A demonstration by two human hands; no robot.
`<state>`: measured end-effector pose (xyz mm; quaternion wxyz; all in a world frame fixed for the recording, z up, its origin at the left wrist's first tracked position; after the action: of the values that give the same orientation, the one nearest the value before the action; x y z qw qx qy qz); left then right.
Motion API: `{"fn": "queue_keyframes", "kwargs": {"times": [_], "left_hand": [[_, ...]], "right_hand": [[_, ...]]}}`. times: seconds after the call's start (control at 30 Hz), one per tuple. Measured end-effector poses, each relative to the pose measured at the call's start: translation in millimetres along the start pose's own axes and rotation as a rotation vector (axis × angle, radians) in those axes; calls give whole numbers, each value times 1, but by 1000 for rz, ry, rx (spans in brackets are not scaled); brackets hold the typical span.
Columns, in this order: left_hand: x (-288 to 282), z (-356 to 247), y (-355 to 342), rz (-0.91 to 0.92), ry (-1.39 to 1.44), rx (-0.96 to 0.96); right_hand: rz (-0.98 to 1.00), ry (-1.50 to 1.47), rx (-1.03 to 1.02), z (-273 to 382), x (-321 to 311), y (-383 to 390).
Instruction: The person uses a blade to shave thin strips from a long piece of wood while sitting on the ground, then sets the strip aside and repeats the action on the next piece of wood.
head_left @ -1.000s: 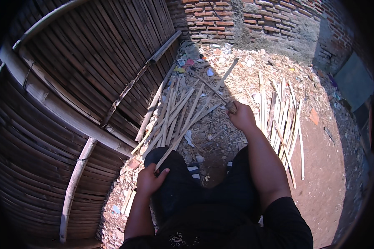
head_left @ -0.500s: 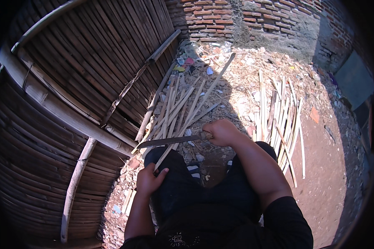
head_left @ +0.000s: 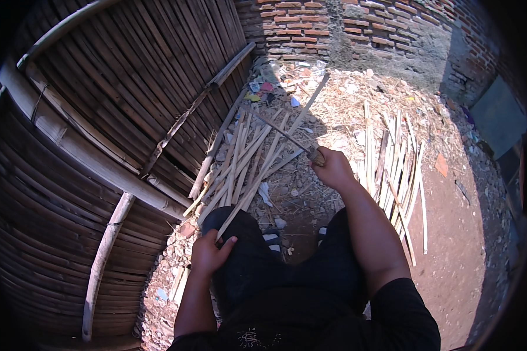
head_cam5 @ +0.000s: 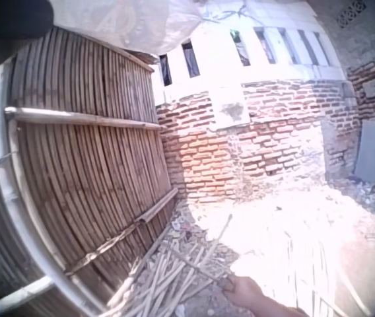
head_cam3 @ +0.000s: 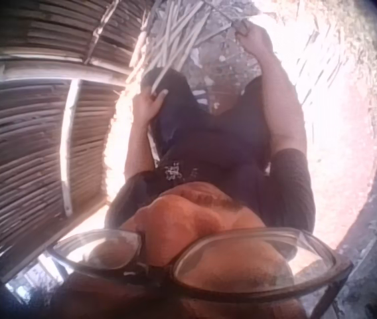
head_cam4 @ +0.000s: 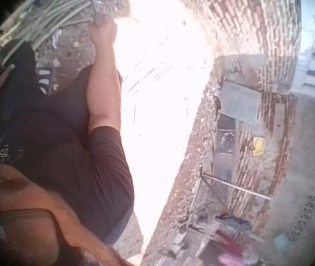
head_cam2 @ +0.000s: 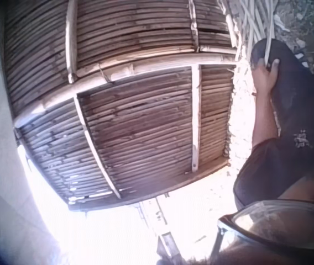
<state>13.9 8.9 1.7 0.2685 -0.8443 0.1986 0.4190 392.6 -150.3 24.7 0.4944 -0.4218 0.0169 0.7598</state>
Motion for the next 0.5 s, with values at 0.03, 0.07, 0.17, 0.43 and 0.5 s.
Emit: {"fn": "queue_keyframes", "kwargs": {"times": [0.03, 0.07, 0.17, 0.43, 0.5], "left_hand": [[0, -1, 0, 4, 4, -17], [-1, 0, 0, 5, 6, -17], [0, 2, -1, -3, 14, 1], [2, 8, 0, -36, -10, 57], [2, 7, 0, -34, -12, 57]], "right_hand": [[43, 6, -42, -1, 1, 1], [86, 9, -84, 5, 0, 3], [184, 25, -240, 11, 11, 11], [327, 119, -552, 41, 22, 31], [288, 140, -493, 35, 15, 25]]}}
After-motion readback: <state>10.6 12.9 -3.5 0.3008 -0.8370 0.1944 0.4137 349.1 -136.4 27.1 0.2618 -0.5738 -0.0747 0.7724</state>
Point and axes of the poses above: each hand's wrist, its own y-axis away from the middle knuckle, its own x-axis out of the palm, z = x × y, the point moved 2 cm from there along -y, towards the middle knuckle, and after that the axes turned 13 degrees about -z, right-handed, at the moved point
